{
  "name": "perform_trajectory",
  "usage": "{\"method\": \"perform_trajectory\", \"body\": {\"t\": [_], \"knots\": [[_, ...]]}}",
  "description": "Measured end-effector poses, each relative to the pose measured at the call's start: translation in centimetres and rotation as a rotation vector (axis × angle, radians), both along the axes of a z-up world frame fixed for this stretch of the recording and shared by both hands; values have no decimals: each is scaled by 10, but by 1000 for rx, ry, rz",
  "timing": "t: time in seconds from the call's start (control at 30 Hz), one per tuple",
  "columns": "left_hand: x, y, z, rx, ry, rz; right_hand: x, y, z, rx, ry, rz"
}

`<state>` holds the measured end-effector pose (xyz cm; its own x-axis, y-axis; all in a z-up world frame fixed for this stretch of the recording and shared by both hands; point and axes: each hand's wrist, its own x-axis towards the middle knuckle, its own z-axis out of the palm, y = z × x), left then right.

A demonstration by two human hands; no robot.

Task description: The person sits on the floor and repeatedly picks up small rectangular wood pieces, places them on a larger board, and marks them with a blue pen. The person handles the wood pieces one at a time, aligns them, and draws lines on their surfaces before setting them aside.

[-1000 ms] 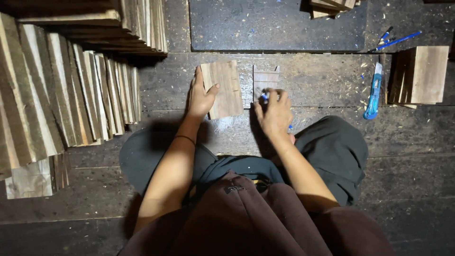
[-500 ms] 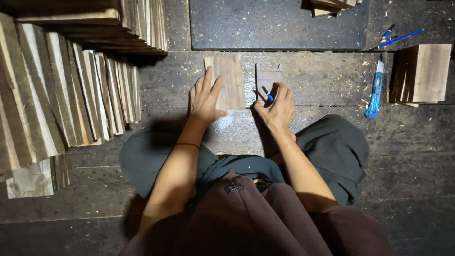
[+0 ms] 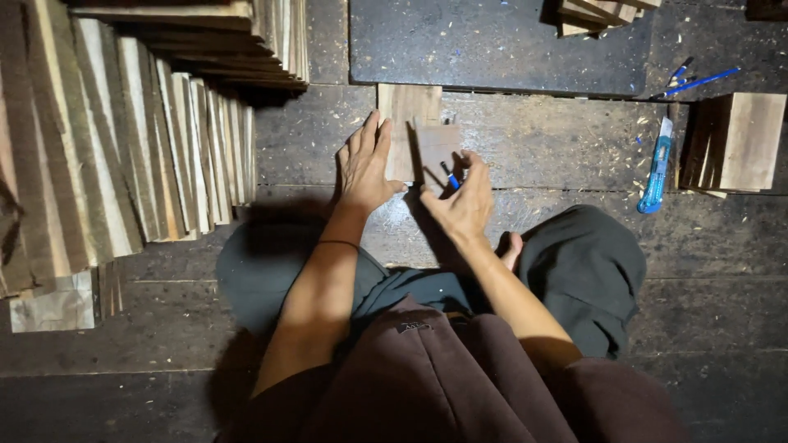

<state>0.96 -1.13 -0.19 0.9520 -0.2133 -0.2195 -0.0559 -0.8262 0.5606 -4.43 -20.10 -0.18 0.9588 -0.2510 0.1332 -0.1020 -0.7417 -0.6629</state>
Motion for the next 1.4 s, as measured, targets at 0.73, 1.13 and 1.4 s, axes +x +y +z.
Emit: {"method": "perform_trajectory", "body": {"t": [0.73, 1.13, 1.4], "knots": [[3, -19, 16, 186, -12, -362, 25, -90, 6, 53, 181, -295], [-3, -24, 11, 77, 66, 114, 19, -82, 4, 96, 250, -251], [8, -20, 9, -63, 1, -112, 17, -56, 10, 97, 216, -185]]}}
